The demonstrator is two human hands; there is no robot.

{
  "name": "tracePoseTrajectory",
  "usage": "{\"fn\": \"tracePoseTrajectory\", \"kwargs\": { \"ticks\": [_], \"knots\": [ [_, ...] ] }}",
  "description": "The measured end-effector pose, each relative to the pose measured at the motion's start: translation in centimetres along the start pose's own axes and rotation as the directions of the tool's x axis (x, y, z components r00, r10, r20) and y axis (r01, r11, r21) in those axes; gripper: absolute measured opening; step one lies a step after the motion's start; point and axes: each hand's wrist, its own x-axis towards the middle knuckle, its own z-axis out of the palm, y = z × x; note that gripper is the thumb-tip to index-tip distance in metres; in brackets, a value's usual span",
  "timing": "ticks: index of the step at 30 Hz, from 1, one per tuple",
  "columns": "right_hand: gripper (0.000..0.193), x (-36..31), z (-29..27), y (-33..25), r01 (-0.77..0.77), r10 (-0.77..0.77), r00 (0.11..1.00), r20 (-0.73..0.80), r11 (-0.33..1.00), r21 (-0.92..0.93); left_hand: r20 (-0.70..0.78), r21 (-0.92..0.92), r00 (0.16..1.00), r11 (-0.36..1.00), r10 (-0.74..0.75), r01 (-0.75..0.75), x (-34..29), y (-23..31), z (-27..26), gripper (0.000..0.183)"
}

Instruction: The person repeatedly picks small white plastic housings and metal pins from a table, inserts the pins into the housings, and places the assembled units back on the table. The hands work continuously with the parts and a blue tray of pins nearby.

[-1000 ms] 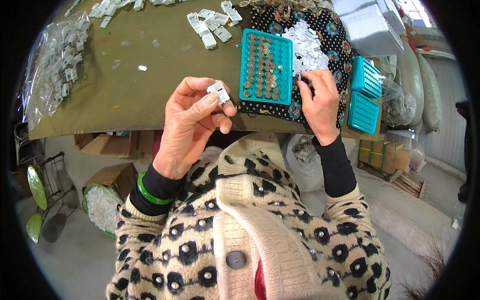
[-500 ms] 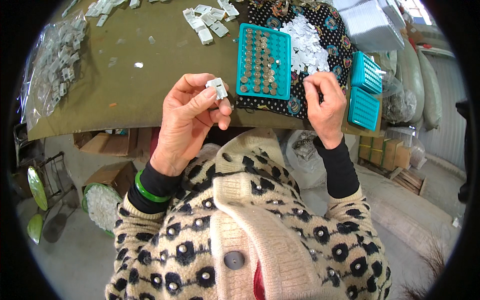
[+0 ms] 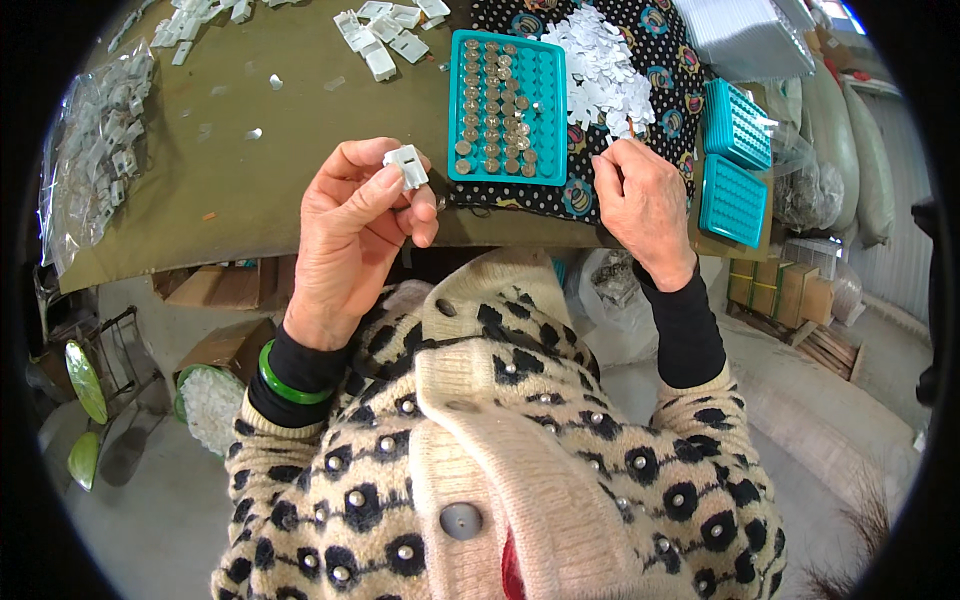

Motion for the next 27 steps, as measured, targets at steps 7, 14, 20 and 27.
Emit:
{"fn": "tracePoseTrajectory", "kwargs": {
  "ticks": [7,14,20,27],
  "knots": [
    [0.018,-1.1,0.3,-0.3,-0.095,0.104,0.993,-0.056,0.985,0.143,0.001,0.027,1.0,1.0,0.0,0.0,-0.1,-0.1,0.0,0.014],
    [0.011,-1.3,0.8,0.3,0.007,0.019,0.99,-0.139,0.983,0.184,0.007,0.025,1.0,1.0,0.006,-0.006,-0.1,-0.1,0.0,0.013],
    [0.007,-1.4,-0.7,0.6,-0.119,0.115,0.993,0.032,0.949,0.291,0.007,0.035,1.0,0.999,0.005,-0.005,0.0,-0.2,-0.1,0.014],
    [0.026,-0.5,-1.6,-2.4,-0.391,0.058,0.92,0.387,0.211,0.896,0.02,0.169,0.993,0.98,-0.112,0.107,-0.5,-0.2,1.9,0.022]
  ]
}}
